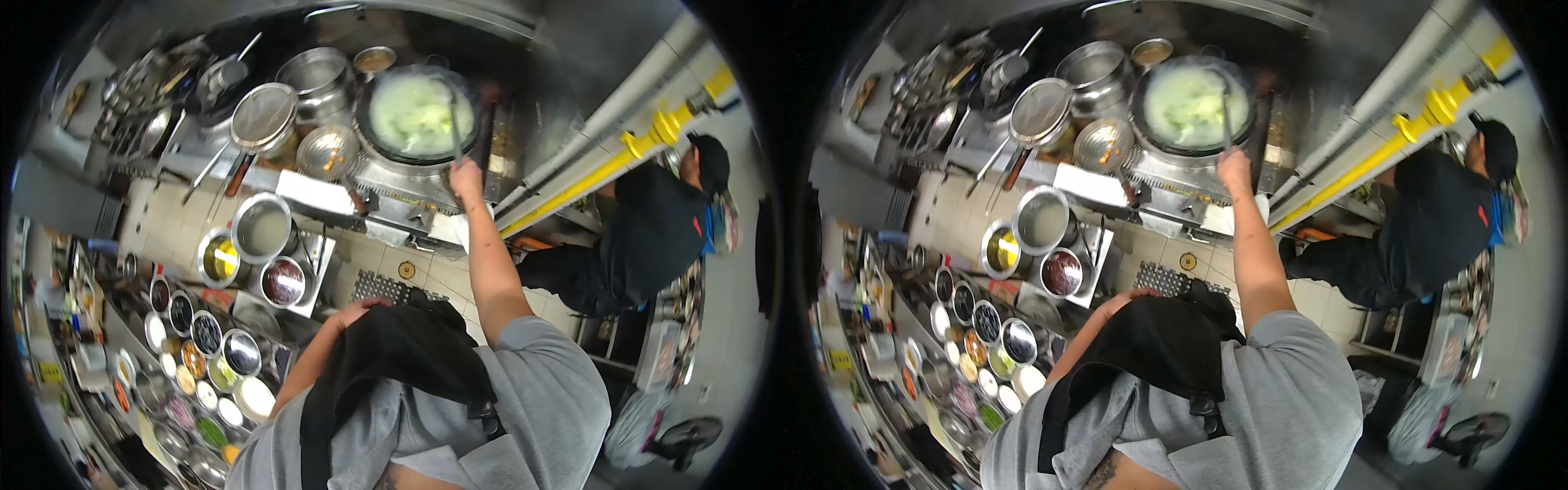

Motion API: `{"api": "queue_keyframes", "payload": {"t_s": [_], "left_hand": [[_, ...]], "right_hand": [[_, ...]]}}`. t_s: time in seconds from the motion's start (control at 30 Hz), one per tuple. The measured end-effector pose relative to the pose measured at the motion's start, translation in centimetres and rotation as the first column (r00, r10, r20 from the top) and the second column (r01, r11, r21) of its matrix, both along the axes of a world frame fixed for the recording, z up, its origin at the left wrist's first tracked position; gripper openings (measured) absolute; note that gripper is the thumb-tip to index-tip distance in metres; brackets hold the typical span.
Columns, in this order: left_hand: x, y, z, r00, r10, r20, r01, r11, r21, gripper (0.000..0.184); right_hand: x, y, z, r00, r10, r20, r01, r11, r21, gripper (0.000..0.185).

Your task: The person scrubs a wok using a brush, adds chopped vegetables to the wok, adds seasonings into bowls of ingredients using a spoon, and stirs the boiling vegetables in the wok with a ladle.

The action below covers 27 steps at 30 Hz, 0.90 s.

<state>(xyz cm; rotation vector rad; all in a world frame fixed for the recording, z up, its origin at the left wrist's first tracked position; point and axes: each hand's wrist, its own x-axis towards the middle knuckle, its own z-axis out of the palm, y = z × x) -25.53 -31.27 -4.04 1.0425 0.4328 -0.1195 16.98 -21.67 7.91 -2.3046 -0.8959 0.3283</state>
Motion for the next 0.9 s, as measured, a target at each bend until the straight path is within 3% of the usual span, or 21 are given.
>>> {"api": "queue_keyframes", "payload": {"t_s": [0.07,0.1,0.2,0.23,0.27,0.33,0.37,0.4,0.47,0.57,0.63,0.73,0.77,0.83,0.87,0.9], "left_hand": [[-0.8,-0.3,-0.2,0.999,0.049,0.004,-0.049,0.999,0.011,0.045],[-1.2,-0.5,-0.3,0.997,0.074,0.007,-0.074,0.997,0.017,0.045],[-1.6,-0.5,-0.9,0.996,0.094,0.009,-0.094,0.996,-0.009,0.044],[-1.6,-0.6,-0.5,0.993,0.115,0.012,-0.115,0.993,-0.013,0.044],[-1.5,-0.6,0.0,0.994,0.108,0.001,-0.108,0.994,-0.021,0.044],[-0.9,-0.1,0.3,0.995,0.103,-0.001,-0.103,0.994,-0.028,0.044],[-0.9,0.0,-0.4,0.996,0.085,-0.017,-0.085,0.996,0.010,0.044],[-0.9,0.1,-0.7,0.997,0.066,-0.037,-0.064,0.997,0.046,0.044],[-0.8,0.2,-1.5,0.996,0.076,-0.035,-0.075,0.997,0.024,0.044],[-0.7,0.2,-2.2,0.995,0.100,-0.024,-0.101,0.994,-0.047,0.043],[-0.4,0.5,-0.6,0.996,0.075,-0.039,-0.074,0.997,0.024,0.044],[-0.5,0.6,3.0,0.989,0.067,-0.133,-0.046,0.987,0.155,0.044],[-0.5,0.7,2.4,0.989,0.063,-0.133,-0.043,0.988,0.150,0.044],[-0.4,0.7,0.7,0.999,0.043,-0.034,-0.039,0.994,0.101,0.045],[-0.3,0.7,0.1,0.999,0.040,-0.033,-0.036,0.995,0.096,0.045],[-0.2,0.8,-0.2,0.999,0.029,-0.045,-0.024,0.995,0.098,0.045]], "right_hand": [[1.3,0.8,-1.0,0.991,0.006,0.133,-0.011,0.999,0.036,0.034],[1.8,1.2,-1.1,0.998,-0.027,0.054,0.027,1.000,0.010,0.033],[3.4,3.7,-6.7,0.986,0.086,0.140,-0.089,0.996,0.021,0.030],[2.7,4.0,-7.3,0.915,0.048,-0.400,0.022,0.986,0.167,0.026],[2.4,4.1,-7.8,0.566,0.072,-0.821,0.198,0.955,0.221,0.023],[0.8,4.1,-6.2,0.124,0.173,-0.977,0.266,0.943,0.201,0.024],[0.6,3.9,-6.0,-0.127,0.242,-0.962,0.295,0.935,0.197,0.028],[0.8,3.8,-5.8,-0.125,0.238,-0.963,0.289,0.937,0.194,0.028],[1.5,3.3,-5.6,-0.620,0.384,-0.685,0.399,0.905,0.146,0.034],[0.4,1.4,-2.7,-0.609,0.374,-0.700,0.368,0.915,0.169,0.035],[-0.2,-0.3,-0.5,-0.596,0.355,-0.720,0.356,0.921,0.159,0.033],[-0.7,-2.3,2.3,-0.384,0.266,-0.885,0.251,0.952,0.177,0.020],[-0.9,-2.9,2.9,-0.383,0.262,-0.886,0.254,0.952,0.172,0.020],[-1.8,-4.1,4.9,0.172,0.208,-0.963,0.115,0.967,0.229,0.015],[-2.2,-4.5,5.9,0.321,0.166,-0.932,0.090,0.975,0.204,0.014],[-2.0,-4.7,5.8,0.324,0.161,-0.932,0.093,0.975,0.200,0.014]]}}
